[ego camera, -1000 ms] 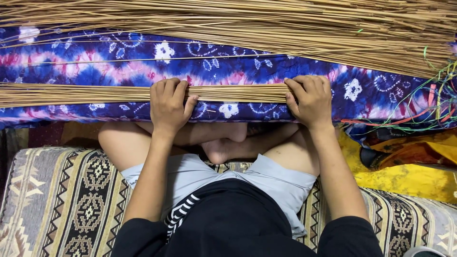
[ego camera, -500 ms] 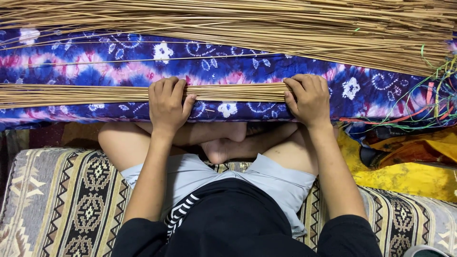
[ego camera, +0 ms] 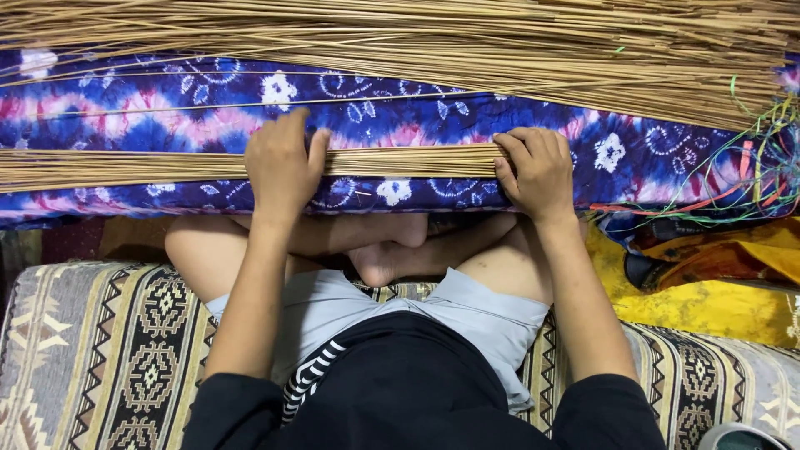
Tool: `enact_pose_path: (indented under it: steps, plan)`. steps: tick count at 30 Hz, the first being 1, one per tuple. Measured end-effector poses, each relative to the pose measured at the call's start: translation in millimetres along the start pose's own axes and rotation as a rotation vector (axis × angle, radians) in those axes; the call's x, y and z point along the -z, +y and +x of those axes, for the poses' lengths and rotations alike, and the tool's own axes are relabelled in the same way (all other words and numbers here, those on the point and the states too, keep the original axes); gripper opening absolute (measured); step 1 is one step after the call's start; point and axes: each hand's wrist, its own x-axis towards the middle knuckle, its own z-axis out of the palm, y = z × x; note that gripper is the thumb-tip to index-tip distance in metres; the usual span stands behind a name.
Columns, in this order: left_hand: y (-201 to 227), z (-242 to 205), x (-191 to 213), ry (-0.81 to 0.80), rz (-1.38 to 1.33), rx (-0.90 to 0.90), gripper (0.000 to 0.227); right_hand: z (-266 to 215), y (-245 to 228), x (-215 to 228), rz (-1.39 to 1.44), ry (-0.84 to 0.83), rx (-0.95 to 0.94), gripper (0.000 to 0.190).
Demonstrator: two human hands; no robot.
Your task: Organizing and aligning bundles of long rattan sticks on a patterned fabric surface.
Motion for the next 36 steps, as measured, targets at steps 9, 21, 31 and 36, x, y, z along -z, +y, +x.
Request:
enact_pose_path:
  steps: [9, 21, 31, 36]
  plan:
    - [4, 16, -16, -0.116, 0.010, 0.130, 0.046, -3, 2, -4, 0.013, -0.021, -0.040, 0.039]
    - [-6, 9, -30, -0.064, 0.001, 0.136, 0.026, 8, -1, 1, 0.042, -0.034, -0.067, 0.045]
    - [-7, 8, -30, -0.067, -0.014, 0.146, 0.024, 3, 0, 1, 0.061, -0.083, -0.088, 0.040]
    - [-6, 7, -30, -0.091, -0.033, 0.166, 0.018, 1, 1, -1, 0.054, -0.068, -0.097, 0.037]
